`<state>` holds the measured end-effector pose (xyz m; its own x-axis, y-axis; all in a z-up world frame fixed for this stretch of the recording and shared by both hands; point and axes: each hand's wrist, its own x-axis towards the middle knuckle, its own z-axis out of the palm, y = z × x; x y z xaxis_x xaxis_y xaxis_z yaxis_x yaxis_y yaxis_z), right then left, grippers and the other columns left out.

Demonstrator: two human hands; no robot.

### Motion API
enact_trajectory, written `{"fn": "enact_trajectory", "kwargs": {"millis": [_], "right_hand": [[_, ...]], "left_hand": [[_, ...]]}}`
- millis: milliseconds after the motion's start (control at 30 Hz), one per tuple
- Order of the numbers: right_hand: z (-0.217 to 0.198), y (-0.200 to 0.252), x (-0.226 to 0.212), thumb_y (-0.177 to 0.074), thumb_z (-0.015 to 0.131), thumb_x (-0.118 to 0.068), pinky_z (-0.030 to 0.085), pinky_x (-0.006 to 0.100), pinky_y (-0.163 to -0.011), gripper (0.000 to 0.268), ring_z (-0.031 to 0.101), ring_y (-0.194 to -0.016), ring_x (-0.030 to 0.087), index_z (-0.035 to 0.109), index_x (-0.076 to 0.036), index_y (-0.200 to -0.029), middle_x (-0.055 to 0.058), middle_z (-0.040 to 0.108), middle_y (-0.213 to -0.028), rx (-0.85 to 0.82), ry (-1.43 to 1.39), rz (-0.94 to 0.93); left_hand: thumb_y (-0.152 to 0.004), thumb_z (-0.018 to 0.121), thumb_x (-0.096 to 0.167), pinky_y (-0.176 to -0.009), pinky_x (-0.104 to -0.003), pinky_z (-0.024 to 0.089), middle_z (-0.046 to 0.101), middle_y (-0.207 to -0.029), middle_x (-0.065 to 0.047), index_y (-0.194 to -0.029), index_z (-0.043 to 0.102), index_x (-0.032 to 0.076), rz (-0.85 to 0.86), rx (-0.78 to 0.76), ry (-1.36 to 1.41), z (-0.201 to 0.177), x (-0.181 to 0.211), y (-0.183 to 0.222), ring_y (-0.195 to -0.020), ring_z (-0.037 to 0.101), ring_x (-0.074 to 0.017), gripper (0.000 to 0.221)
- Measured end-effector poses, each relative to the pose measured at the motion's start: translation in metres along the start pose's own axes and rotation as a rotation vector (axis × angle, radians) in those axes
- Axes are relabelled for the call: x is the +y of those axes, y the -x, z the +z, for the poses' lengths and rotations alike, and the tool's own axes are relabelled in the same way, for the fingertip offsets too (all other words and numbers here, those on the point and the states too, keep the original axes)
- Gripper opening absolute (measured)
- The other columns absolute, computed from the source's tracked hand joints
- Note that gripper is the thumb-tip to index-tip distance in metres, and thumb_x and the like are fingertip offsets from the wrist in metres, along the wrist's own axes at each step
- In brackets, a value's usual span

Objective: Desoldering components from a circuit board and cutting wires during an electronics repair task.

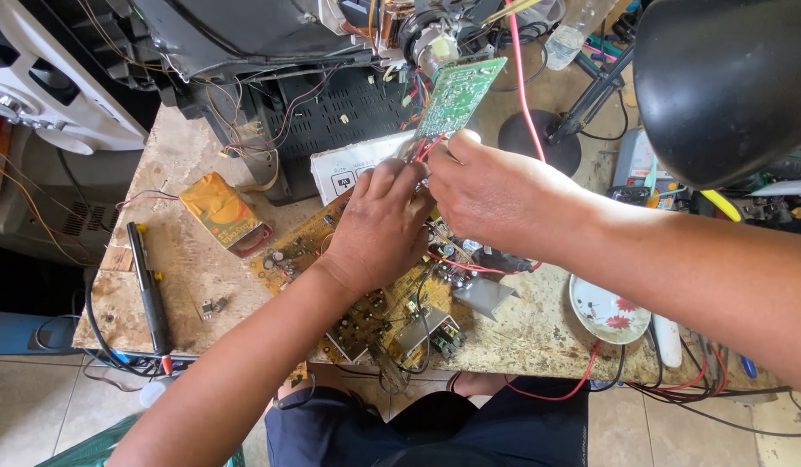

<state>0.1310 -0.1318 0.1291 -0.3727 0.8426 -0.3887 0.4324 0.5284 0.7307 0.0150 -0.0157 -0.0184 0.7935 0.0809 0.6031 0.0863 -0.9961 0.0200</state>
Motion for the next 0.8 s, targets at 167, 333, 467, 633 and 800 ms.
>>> {"fn": "enact_trajectory", "kwargs": {"millis": [167, 333, 467, 633, 800], "right_hand": [[0.004, -0.003, -0.001, -0.088, 0.069, -0.01, 0.041, 0.044, -0.077, 0.008, 0.057, -0.092, 0.029, 0.076, -0.007, -0.091, 0.01, 0.07, -0.087, -0.004, -0.006, -0.004], [0.006, -0.003, -0.004, -0.088, 0.069, -0.006, 0.04, 0.043, -0.074, 0.007, 0.058, -0.086, 0.027, 0.076, -0.006, -0.088, 0.008, 0.067, -0.08, 0.007, 0.0, 0.005], [0.007, 0.001, -0.006, -0.086, 0.07, -0.008, 0.04, 0.043, -0.072, 0.006, 0.056, -0.084, 0.027, 0.075, -0.007, -0.086, 0.007, 0.065, -0.077, 0.05, -0.031, 0.017], [-0.038, 0.03, -0.01, -0.095, 0.062, -0.016, 0.043, 0.041, -0.085, 0.016, 0.058, -0.099, 0.029, 0.075, -0.009, -0.102, 0.004, 0.071, -0.091, -0.126, 0.158, 0.082], [-0.074, 0.134, -0.067, -0.097, 0.06, -0.012, 0.045, 0.041, -0.075, 0.011, 0.067, -0.118, 0.039, 0.066, -0.011, -0.089, 0.014, 0.069, -0.094, -0.054, -0.098, 0.306]], "left_hand": [[-0.068, 0.08, 0.028, -0.096, -0.044, 0.041, 0.053, -0.12, -0.008, -0.094, 0.068, 0.012, 0.004, 0.009, 0.006, 0.003, -0.001, 0.0, -0.122, 0.042, -0.0313, 0.033], [-0.069, 0.08, 0.026, -0.096, -0.043, 0.041, 0.054, -0.119, -0.009, -0.095, 0.071, 0.011, -0.001, -0.002, 0.021, -0.004, 0.0, -0.001, -0.123, 0.043, -0.0308, 0.031], [-0.07, 0.08, 0.026, -0.097, -0.043, 0.041, 0.054, -0.121, -0.01, -0.099, 0.072, 0.01, -0.007, -0.033, 0.033, 0.0, 0.0, 0.0, -0.125, 0.042, -0.0315, 0.033], [-0.066, 0.069, 0.014, -0.089, -0.045, 0.048, 0.055, -0.127, -0.013, -0.139, 0.047, 0.01, 0.009, -0.051, 0.129, -0.013, 0.0, -0.004, -0.119, 0.052, -0.0348, 0.076], [-0.084, 0.075, 0.029, -0.098, -0.05, 0.046, 0.057, -0.133, -0.011, -0.141, 0.058, 0.012, 0.033, -0.064, 0.111, -0.048, 0.017, 0.002, -0.12, 0.049, -0.033, 0.062]]}}
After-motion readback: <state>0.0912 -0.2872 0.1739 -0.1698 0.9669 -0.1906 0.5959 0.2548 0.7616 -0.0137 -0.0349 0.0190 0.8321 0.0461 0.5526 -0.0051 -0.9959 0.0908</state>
